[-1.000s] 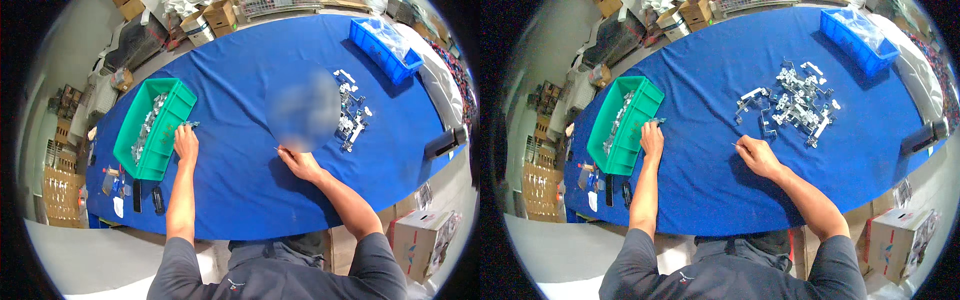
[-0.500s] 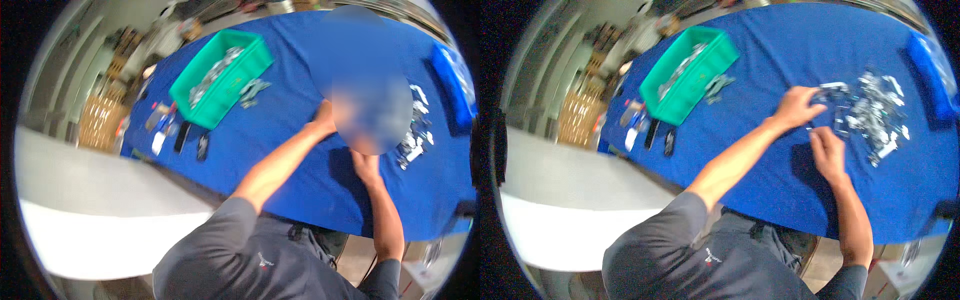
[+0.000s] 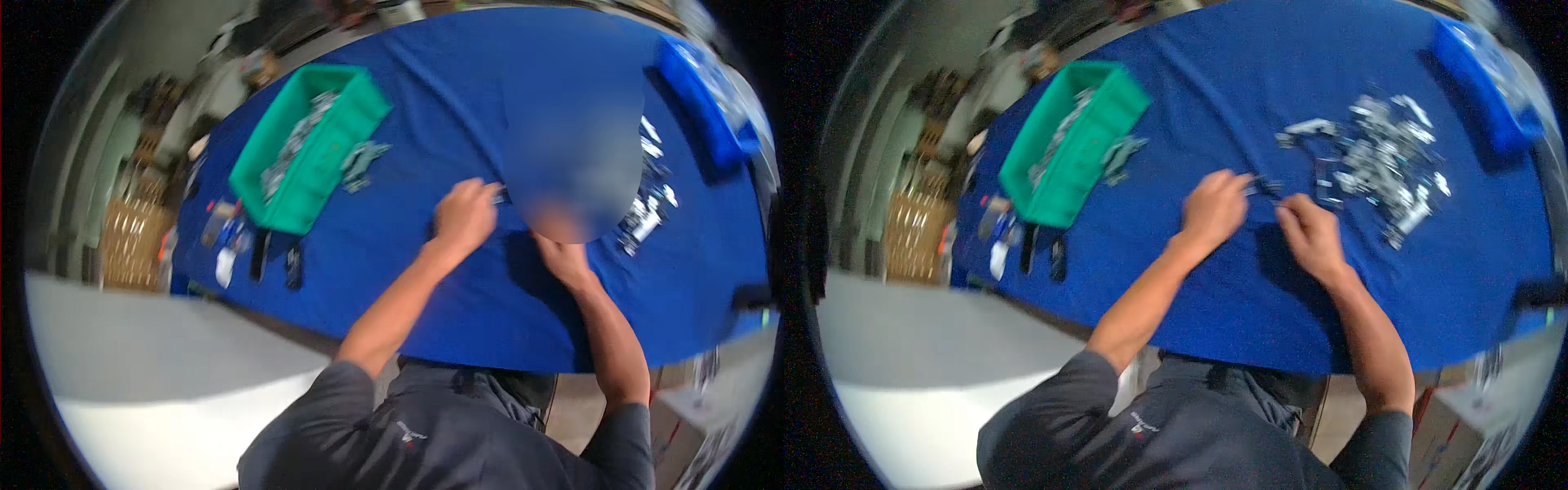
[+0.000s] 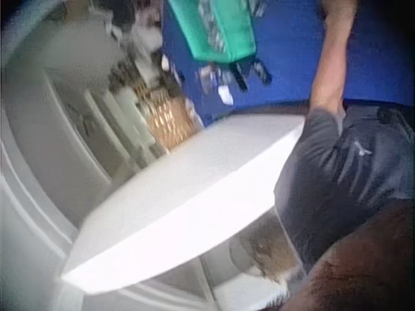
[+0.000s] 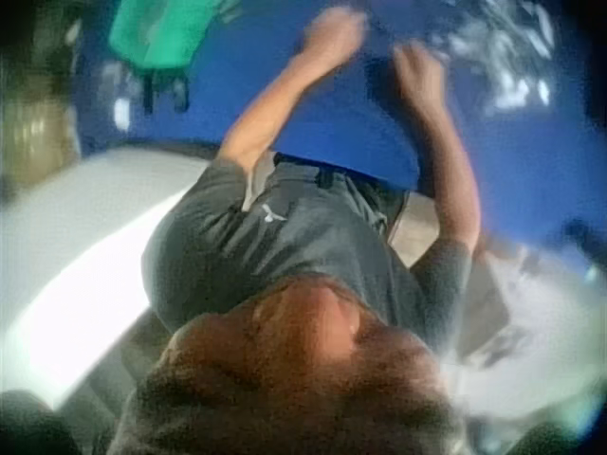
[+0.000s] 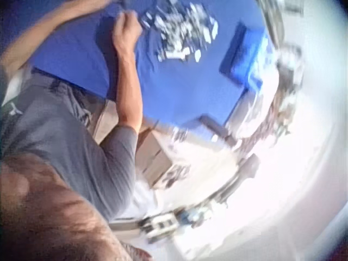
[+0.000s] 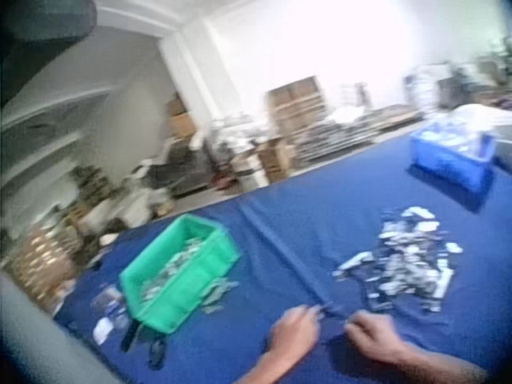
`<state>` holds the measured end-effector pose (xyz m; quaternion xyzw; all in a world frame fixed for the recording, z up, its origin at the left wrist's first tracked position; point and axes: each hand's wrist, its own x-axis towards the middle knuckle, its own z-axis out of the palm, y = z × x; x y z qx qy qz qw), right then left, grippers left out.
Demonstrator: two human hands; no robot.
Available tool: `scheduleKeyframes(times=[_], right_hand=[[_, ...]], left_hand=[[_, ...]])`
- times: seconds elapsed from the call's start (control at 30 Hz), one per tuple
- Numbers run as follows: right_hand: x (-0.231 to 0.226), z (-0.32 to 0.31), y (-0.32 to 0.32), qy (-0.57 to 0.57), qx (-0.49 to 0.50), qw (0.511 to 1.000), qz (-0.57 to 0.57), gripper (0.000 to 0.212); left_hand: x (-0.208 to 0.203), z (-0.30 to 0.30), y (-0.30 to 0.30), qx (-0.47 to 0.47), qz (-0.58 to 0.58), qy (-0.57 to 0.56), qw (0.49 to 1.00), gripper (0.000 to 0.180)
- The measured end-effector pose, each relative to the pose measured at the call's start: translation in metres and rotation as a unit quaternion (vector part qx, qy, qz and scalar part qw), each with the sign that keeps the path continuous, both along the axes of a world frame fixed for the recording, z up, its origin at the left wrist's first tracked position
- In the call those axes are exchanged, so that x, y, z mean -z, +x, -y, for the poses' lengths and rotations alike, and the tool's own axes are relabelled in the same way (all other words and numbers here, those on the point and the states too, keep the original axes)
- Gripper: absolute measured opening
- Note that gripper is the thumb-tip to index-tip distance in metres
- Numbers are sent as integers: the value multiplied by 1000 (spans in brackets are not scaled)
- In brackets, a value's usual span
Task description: The person assembles small metal brackets by hand, fitting the component pieces together at a work table.
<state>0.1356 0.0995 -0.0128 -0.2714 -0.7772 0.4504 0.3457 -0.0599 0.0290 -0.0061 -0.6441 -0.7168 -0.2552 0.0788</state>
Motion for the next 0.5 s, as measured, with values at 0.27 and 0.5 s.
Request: scheduleKeyframes(times=[0.27, 0.5], right_hand=[[-8, -4, 1, -24, 4, 1000, -12, 15], [-8, -1, -1, -94, 15, 995, 2, 17]], left_hand=[[-27, 37, 7, -12, 211, -32, 977, 32], [-5, 3, 1, 62, 188, -29, 980, 22]])
